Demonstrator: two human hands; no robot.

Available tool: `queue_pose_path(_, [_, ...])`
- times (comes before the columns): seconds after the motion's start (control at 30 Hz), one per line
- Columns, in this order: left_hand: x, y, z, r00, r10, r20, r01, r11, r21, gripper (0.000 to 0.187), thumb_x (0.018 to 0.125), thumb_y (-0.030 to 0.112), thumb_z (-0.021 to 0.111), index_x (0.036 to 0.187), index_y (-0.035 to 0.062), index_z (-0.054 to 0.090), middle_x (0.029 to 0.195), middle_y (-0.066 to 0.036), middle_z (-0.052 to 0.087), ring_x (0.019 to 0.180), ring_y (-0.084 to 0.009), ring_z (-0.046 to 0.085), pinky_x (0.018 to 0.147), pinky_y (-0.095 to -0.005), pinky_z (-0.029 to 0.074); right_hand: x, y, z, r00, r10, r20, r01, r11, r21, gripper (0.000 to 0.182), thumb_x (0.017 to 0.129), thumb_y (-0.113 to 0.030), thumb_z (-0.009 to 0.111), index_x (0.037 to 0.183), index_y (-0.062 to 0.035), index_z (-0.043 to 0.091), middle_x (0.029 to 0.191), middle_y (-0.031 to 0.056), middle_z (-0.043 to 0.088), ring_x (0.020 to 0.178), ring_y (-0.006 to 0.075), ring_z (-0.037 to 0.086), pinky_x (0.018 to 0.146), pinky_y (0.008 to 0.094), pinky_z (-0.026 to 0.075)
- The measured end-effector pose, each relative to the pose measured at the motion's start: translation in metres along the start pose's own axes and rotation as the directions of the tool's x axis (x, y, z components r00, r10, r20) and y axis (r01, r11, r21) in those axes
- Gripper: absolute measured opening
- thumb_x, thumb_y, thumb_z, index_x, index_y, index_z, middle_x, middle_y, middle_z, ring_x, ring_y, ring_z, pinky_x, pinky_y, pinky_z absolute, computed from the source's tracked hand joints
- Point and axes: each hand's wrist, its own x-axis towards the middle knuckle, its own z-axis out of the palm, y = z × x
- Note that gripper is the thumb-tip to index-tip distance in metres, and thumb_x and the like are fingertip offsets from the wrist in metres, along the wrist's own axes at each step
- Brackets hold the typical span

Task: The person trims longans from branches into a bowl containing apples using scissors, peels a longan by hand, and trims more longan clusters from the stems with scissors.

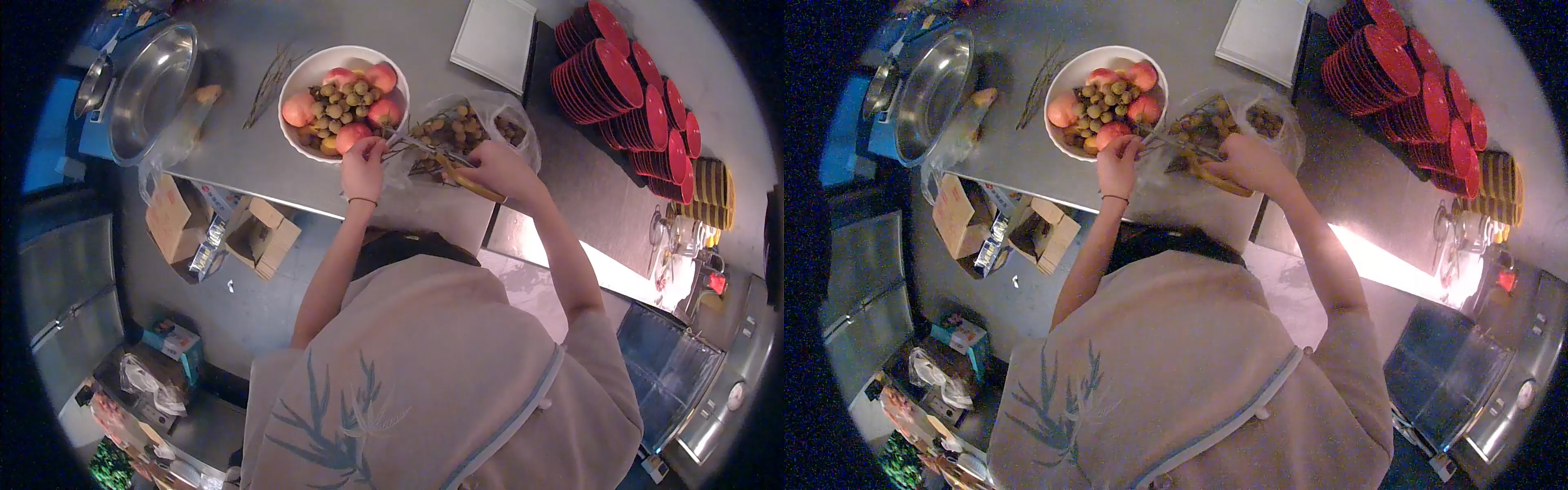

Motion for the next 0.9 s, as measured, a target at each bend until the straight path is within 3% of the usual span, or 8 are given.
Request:
queue_pose_path(0.4, [-0.007,0.024,-0.002,0.997,0.045,-0.065,-0.037,0.992,0.121,0.017,0.080,0.019,0.057,0.084,0.0039,0.063,0.070,-0.008,0.064,0.064,-0.0225,0.062,0.060,-0.0313,0.047,0.001,-0.009,-0.006,0.998,0.028,0.060,-0.032,0.998,0.058,0.065,0.068,-0.059,0.060,0.072,0.0058,0.062,0.062,0.0181,0.057,0.059,0.0269,0.057,0.057,0.0362,0.043])
queue_pose_path(0.53, [-0.008,0.020,-0.001,0.996,0.043,-0.073,-0.031,0.988,0.153,0.017,0.080,0.023,0.057,0.085,0.0084,0.064,0.070,-0.008,0.064,0.065,-0.0243,0.062,0.059,-0.0326,0.047,0.001,-0.013,-0.007,0.997,0.033,0.065,-0.040,0.995,0.096,0.070,0.064,-0.064,0.061,0.071,0.0055,0.062,0.062,0.0162,0.058,0.060,0.0259,0.057,0.059,0.0350,0.044])
queue_pose_path(0.6, [-0.010,0.025,0.000,0.996,0.003,-0.087,0.020,0.965,0.262,0.017,0.079,0.025,0.058,0.086,0.0117,0.065,0.071,-0.008,0.064,0.066,-0.0256,0.062,0.059,-0.0337,0.047,0.006,-0.008,-0.004,0.999,0.006,0.046,-0.011,0.993,0.115,0.070,0.063,-0.064,0.062,0.071,0.0059,0.062,0.061,0.0162,0.057,0.059,0.0252,0.057,0.058,0.0346,0.044])
queue_pose_path(0.7, [-0.001,0.000,0.003,0.998,0.003,-0.069,0.011,0.978,0.209,0.016,0.079,0.028,0.058,0.086,0.0153,0.064,0.071,-0.008,0.063,0.067,-0.0273,0.062,0.059,-0.0364,0.047,0.008,-0.015,-0.016,0.999,0.014,0.045,-0.016,0.998,0.061,0.071,0.063,-0.063,0.063,0.070,0.0070,0.060,0.058,0.0152,0.056,0.057,0.0237,0.056,0.057,0.0346,0.043])
queue_pose_path(0.9, [-0.005,0.011,-0.001,0.996,0.031,-0.083,-0.004,0.951,0.310,0.015,0.079,0.026,0.057,0.086,0.0148,0.064,0.075,-0.009,0.063,0.072,-0.0292,0.061,0.060,-0.0389,0.047,0.019,0.004,-0.011,0.998,-0.038,0.047,0.036,0.999,0.038,0.067,0.068,-0.059,0.063,0.066,0.0082,0.058,0.056,0.0129,0.051,0.056,0.0223,0.051,0.057,0.0349,0.040])
